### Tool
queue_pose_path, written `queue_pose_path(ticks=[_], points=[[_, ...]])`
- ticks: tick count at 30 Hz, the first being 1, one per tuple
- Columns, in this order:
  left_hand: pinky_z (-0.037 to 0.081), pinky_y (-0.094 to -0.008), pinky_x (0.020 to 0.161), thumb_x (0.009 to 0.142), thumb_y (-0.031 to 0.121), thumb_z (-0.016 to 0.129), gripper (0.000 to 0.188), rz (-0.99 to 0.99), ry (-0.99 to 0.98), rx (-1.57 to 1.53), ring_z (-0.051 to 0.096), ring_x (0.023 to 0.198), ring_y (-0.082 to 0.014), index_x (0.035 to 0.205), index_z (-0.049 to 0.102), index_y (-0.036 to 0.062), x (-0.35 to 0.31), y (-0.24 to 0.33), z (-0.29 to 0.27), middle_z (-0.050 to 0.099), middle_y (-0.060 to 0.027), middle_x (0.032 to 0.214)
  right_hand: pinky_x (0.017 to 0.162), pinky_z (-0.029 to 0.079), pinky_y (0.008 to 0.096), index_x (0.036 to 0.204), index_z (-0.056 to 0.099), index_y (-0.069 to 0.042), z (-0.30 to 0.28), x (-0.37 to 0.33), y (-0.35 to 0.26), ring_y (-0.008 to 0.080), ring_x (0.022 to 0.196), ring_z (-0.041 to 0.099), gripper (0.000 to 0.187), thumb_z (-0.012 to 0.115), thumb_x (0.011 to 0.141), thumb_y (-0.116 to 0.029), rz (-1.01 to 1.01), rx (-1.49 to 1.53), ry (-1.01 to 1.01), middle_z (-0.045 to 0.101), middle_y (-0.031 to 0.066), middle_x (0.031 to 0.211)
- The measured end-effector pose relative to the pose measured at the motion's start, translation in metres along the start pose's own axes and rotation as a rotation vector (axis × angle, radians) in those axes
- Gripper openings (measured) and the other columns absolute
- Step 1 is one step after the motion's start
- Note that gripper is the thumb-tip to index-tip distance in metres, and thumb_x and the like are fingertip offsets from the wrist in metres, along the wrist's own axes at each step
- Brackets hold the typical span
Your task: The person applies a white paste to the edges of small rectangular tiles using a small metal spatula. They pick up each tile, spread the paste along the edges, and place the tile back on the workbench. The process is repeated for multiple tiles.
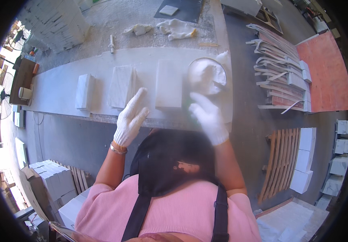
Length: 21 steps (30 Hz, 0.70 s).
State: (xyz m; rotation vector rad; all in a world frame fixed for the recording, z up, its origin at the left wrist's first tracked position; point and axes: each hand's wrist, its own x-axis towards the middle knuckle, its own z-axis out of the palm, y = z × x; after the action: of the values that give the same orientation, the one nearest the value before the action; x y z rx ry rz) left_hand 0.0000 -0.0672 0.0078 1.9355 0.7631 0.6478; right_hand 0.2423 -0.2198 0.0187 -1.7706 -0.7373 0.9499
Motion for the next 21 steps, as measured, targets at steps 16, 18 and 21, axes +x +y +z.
queue_pose_path(ticks=[16,18,21], points=[[0.031,-0.0361,0.125,0.098,0.002,0.064,0.083,-0.164,-0.225,-0.339,0.037,0.157,-0.0217,0.17,0.024,0.0058,-0.041,-0.006,0.011,0.036,-0.0153,0.172,0.087,0.056,0.0286,0.136,0.071,0.0,0.019,-0.041,0.017,0.016,0.1,0.072,0.037,0.067,0.099,-0.002,-0.154,-0.081,-0.12,0.077,0.0102,0.114],[0.03,-0.0378,0.126,0.099,0.001,0.061,0.081,-0.307,-0.167,-0.673,0.035,0.158,-0.0227,0.17,0.023,0.0042,-0.046,0.001,0.013,0.036,-0.0157,0.172,0.1,0.055,0.0333,0.132,0.073,0.001,0.009,-0.043,0.012,0.0243,0.113,0.072,0.035,0.07,0.098,-0.004,-0.109,-0.059,-0.163,0.077,0.017,0.121],[0.032,-0.0383,0.126,0.1,-0.002,0.058,0.078,-0.363,-0.06,-0.738,0.036,0.157,-0.0232,0.17,0.023,0.0035,-0.041,0.005,0.011,0.036,-0.0161,0.172,0.102,0.054,0.0339,0.124,0.076,0.001,-0.018,-0.034,0.006,0.0228,0.113,0.072,0.029,0.072,0.096,-0.003,-0.28,-0.201,0.024,0.076,0.0145,0.122]])
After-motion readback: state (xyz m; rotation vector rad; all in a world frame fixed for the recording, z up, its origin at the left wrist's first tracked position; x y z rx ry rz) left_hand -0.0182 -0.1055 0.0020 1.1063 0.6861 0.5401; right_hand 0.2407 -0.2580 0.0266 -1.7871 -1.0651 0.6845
